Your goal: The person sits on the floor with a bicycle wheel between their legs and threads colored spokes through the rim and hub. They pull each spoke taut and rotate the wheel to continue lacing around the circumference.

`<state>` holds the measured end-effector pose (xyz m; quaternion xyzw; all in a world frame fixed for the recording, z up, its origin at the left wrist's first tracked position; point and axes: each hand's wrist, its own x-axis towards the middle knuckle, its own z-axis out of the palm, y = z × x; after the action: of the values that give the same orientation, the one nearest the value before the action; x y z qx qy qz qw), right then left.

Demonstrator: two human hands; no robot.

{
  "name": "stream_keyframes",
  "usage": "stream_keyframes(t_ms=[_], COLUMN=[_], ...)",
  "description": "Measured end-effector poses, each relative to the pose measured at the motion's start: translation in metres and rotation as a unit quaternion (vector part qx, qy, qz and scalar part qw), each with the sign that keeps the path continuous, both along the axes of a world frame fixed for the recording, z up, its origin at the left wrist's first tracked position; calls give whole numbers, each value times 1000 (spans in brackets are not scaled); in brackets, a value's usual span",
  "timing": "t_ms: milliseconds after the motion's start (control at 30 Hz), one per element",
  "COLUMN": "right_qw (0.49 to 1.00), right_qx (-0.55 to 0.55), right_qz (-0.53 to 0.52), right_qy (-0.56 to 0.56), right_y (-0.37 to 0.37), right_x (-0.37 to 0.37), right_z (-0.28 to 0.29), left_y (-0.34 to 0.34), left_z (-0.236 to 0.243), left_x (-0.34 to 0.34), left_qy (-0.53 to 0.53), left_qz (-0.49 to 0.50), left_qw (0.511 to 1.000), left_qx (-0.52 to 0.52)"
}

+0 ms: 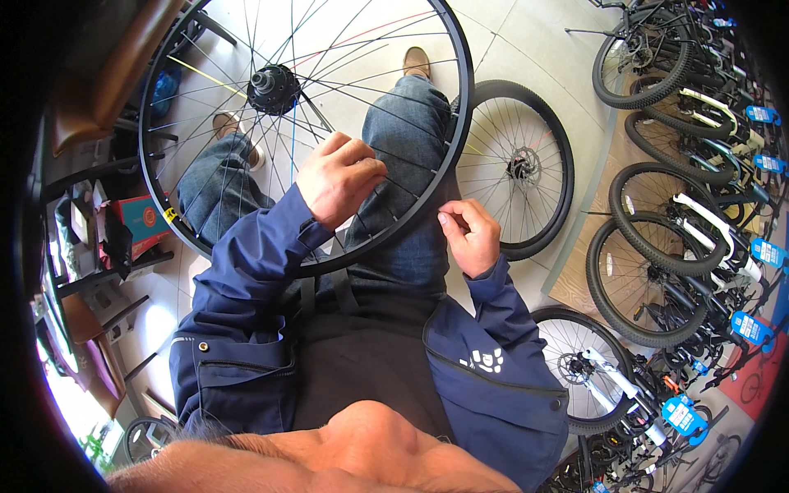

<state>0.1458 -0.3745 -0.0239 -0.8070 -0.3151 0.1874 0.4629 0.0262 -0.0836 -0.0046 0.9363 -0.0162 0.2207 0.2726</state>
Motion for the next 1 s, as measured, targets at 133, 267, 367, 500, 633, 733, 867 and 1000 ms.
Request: stream_keyframes(t_ms=[133,267,367,500,633,733,867,1000], right_qw=[1000,999,997,990,989,989,988,988], right_qx=[-3,2,4,6,8,15,21,30], right_qz=[7,11,15,15,15,13,27,39], right_qy=[-29,-51,-73,-143,-148,-148,-153,-148], right_y=[0,0,1,2,3,3,3,2], right_x=[0,0,0,-1,-2,-1,2,6], right_z=[0,-1,-4,-7,-8,-8,-12,-16], left_y=[0,1,1,2,3,3,3,3], left_z=[0,1,1,1,2,3,4,4], left_x=[0,0,1,0,1,0,1,2], left_qy=[-1,2,-3,0,7,11,7,0], left_qz=[1,1,-1,-2,-9,-12,-13,-9], left_qw=[1000,1000,1000,1000,1000,1000,1000,1000], left_qx=[-2,-1,-4,-3,0,1,6,5])
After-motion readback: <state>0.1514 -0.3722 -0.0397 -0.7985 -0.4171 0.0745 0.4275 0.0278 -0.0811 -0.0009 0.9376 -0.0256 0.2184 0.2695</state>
